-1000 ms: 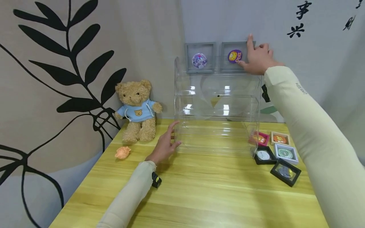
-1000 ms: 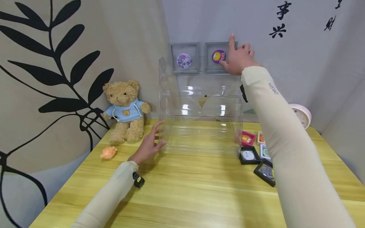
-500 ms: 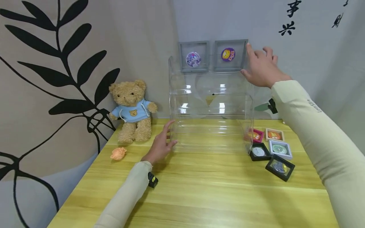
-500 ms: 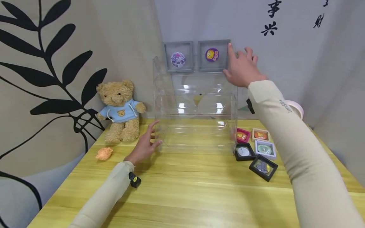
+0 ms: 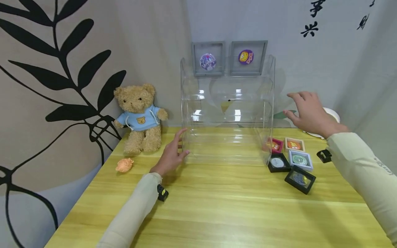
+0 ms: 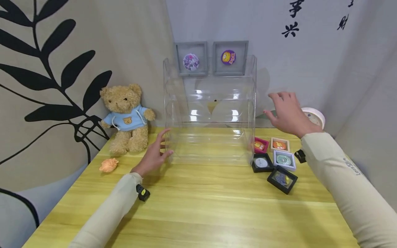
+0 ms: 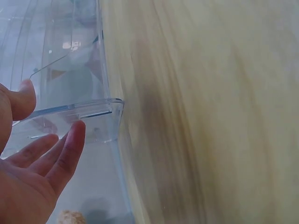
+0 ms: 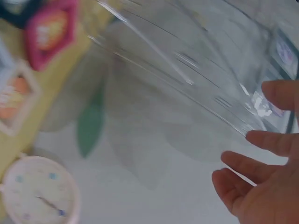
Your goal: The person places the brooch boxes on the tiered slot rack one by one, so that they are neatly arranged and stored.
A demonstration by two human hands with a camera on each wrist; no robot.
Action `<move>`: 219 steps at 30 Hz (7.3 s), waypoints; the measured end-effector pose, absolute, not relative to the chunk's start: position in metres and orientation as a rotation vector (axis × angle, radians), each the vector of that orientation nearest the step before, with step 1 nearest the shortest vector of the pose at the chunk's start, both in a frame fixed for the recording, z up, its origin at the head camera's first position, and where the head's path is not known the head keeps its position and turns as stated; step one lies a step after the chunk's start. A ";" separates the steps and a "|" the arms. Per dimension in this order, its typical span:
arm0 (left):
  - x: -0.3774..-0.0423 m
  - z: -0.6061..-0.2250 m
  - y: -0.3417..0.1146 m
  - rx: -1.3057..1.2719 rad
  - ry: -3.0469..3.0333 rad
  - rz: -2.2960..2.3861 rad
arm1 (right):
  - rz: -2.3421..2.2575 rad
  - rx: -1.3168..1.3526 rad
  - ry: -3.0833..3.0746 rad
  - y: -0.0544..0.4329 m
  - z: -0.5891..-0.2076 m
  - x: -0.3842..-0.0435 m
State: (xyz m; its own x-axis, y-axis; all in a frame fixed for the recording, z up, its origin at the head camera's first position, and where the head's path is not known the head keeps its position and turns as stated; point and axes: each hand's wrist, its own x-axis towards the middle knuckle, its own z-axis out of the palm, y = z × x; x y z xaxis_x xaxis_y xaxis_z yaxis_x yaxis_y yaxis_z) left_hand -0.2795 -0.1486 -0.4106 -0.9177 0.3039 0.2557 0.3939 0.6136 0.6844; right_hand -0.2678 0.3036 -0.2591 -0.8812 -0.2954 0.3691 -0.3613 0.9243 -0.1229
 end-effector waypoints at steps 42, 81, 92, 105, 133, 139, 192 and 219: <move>-0.279 -0.411 -0.145 -0.560 -2.713 -1.228 | 0.527 0.162 -3.115 0.357 -0.403 -0.165; -0.276 -0.410 -0.142 -0.546 -2.723 -1.209 | 2.291 0.595 -2.164 0.324 -0.364 -0.178; -0.275 -0.411 -0.142 -0.553 -2.723 -1.210 | 1.979 0.545 -2.392 0.287 -0.324 -0.203; -0.276 -0.412 -0.142 -0.563 -2.721 -1.200 | 2.033 0.516 -2.221 0.232 -0.277 -0.252; -0.280 -0.409 -0.144 -0.552 -2.718 -1.214 | 1.473 0.298 -2.418 0.149 -0.214 -0.360; -0.279 -0.409 -0.143 -0.544 -2.730 -1.198 | 1.306 0.370 -2.522 0.146 -0.215 -0.369; -0.277 -0.409 -0.145 -0.580 -2.711 -1.238 | 0.654 0.587 -2.552 0.178 -0.237 -0.314; -0.279 -0.409 -0.146 -0.552 -2.714 -1.225 | 0.625 0.443 -2.830 0.331 -0.329 -0.239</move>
State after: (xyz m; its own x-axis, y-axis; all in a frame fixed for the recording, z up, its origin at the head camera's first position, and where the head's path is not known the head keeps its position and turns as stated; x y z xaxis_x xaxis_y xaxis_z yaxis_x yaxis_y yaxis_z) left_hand -0.2788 -0.1461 -0.4093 -0.9273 0.2801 0.2482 0.3714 0.6073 0.7023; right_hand -0.2386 0.3312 -0.3292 -0.9329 -0.2442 0.2648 -0.3330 0.8649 -0.3756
